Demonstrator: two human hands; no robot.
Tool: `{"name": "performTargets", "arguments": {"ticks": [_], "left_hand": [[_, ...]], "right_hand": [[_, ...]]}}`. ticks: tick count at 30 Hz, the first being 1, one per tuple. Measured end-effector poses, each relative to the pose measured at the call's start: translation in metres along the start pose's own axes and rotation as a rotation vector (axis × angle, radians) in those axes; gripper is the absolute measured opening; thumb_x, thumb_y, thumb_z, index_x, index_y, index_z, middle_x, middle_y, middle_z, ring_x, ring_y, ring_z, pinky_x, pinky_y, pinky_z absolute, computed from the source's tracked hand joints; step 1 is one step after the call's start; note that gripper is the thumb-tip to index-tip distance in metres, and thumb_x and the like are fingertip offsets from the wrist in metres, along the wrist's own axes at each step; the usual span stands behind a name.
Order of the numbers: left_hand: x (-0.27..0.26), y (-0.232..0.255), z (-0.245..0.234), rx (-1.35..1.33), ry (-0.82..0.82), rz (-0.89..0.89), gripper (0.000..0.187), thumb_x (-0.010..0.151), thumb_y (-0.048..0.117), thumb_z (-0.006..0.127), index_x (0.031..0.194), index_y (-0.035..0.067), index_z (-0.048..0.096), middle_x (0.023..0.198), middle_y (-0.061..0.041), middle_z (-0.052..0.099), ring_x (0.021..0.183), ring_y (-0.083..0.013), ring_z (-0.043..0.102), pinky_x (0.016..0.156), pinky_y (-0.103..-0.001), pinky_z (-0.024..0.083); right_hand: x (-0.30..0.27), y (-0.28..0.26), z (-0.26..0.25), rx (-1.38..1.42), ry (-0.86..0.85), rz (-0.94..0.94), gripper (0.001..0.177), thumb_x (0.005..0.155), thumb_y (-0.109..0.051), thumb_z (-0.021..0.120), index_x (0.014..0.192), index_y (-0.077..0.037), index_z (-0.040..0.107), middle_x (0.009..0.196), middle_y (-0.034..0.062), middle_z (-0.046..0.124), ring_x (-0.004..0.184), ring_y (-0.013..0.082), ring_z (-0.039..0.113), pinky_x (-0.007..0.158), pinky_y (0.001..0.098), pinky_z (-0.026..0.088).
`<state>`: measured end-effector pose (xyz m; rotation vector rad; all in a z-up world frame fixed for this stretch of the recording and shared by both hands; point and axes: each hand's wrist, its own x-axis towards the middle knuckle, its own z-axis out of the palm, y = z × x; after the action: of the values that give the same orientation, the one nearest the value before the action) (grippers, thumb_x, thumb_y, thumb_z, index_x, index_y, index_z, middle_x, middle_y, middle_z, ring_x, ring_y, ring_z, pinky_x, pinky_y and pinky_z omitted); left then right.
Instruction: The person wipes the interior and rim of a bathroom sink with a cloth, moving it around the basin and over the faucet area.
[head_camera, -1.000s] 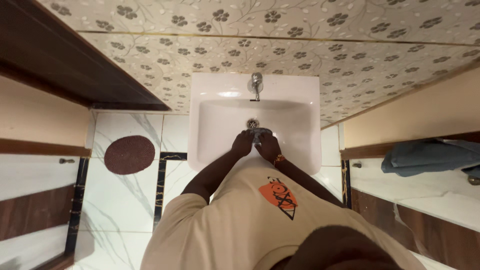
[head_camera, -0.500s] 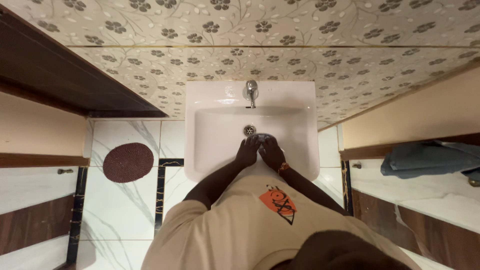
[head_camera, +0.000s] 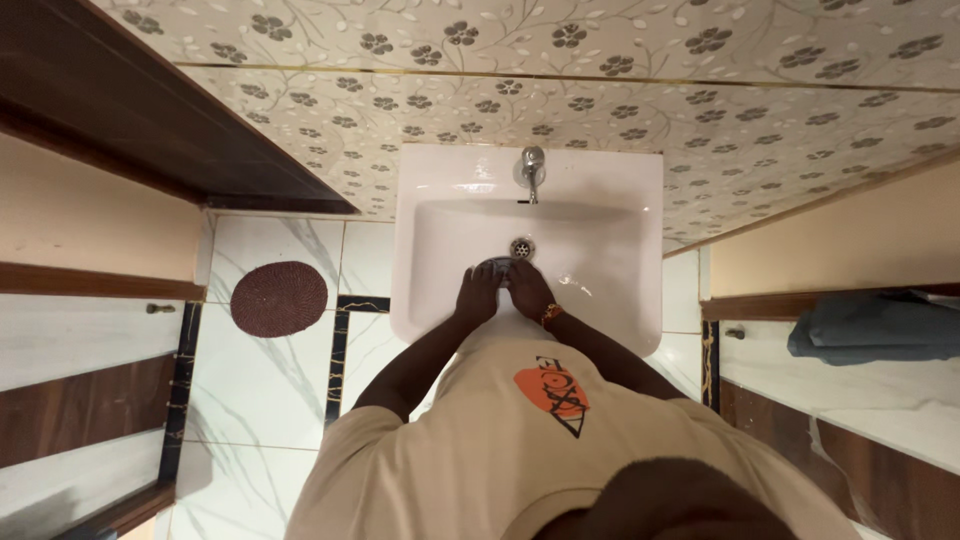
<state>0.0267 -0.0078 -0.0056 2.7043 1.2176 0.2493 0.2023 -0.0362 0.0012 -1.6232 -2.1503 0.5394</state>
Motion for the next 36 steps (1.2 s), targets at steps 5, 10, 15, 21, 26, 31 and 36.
{"name": "performTargets", "arguments": {"ticks": [5,10,15,21,26,31,36], "left_hand": [[0.007,0.016,0.004,-0.060,0.076,0.080,0.052,0.094,0.013,0.052,0.141,-0.010,0.051,0.145,-0.038,0.048,0.138,-0.0492,0.045,0.119,-0.057,0.032],[0.031,0.042,0.016,0.092,-0.170,0.092,0.072,0.089,0.017,0.054,0.152,-0.011,0.035,0.158,-0.038,0.030,0.146,-0.0547,0.029,0.123,-0.061,0.016],[0.060,0.059,0.024,0.055,-0.390,0.067,0.092,0.083,0.023,0.061,0.162,0.000,0.019,0.168,-0.027,0.012,0.155,-0.0501,0.011,0.123,-0.063,0.003],[0.056,0.052,0.023,-0.034,-0.325,0.003,0.093,0.085,0.026,0.063,0.164,0.005,0.018,0.171,-0.020,0.016,0.156,-0.0436,0.014,0.121,-0.069,0.002],[0.036,0.031,0.017,0.005,-0.255,-0.077,0.083,0.093,0.033,0.060,0.163,0.006,0.023,0.168,-0.021,0.022,0.154,-0.0462,0.019,0.121,-0.071,0.003],[0.015,0.008,0.008,0.172,-0.332,-0.166,0.086,0.093,0.038,0.061,0.162,0.003,0.023,0.167,-0.022,0.024,0.152,-0.0486,0.021,0.121,-0.071,0.002],[-0.005,-0.008,0.000,0.198,-0.321,-0.301,0.089,0.089,0.042,0.064,0.160,0.003,0.025,0.166,-0.022,0.025,0.151,-0.0496,0.022,0.120,-0.071,0.002]], "right_hand": [[-0.006,0.006,-0.010,0.079,0.063,0.053,0.025,0.093,-0.010,0.060,0.114,0.002,0.062,0.129,0.0195,0.057,0.123,0.0371,0.054,0.110,0.0449,0.045],[-0.018,0.023,-0.024,-0.135,0.047,-0.010,0.031,0.095,-0.009,0.057,0.121,0.007,0.062,0.131,0.0230,0.056,0.132,0.0407,0.046,0.122,0.0542,0.027],[-0.026,0.037,-0.035,-0.318,-0.063,0.057,0.036,0.098,-0.012,0.054,0.127,0.009,0.058,0.136,0.0243,0.054,0.140,0.0431,0.039,0.128,0.0569,0.021],[-0.027,0.029,-0.030,-0.477,0.092,-0.058,0.063,0.097,-0.029,0.058,0.143,0.013,0.048,0.151,0.0312,0.042,0.147,0.0500,0.028,0.124,0.0558,0.022],[-0.006,0.015,-0.015,-0.238,0.016,-0.036,0.079,0.098,-0.047,0.061,0.146,0.013,0.042,0.157,0.0380,0.031,0.147,0.0523,0.027,0.124,0.0545,0.021],[0.019,-0.004,0.004,-0.328,-0.132,-0.197,0.086,0.096,-0.050,0.060,0.148,0.014,0.038,0.155,0.0347,0.036,0.149,0.0508,0.026,0.126,0.0556,0.017],[0.036,-0.027,0.022,-0.419,-0.204,-0.316,0.087,0.092,-0.049,0.060,0.148,0.013,0.038,0.154,0.0320,0.040,0.149,0.0504,0.025,0.125,0.0571,0.014]]}}
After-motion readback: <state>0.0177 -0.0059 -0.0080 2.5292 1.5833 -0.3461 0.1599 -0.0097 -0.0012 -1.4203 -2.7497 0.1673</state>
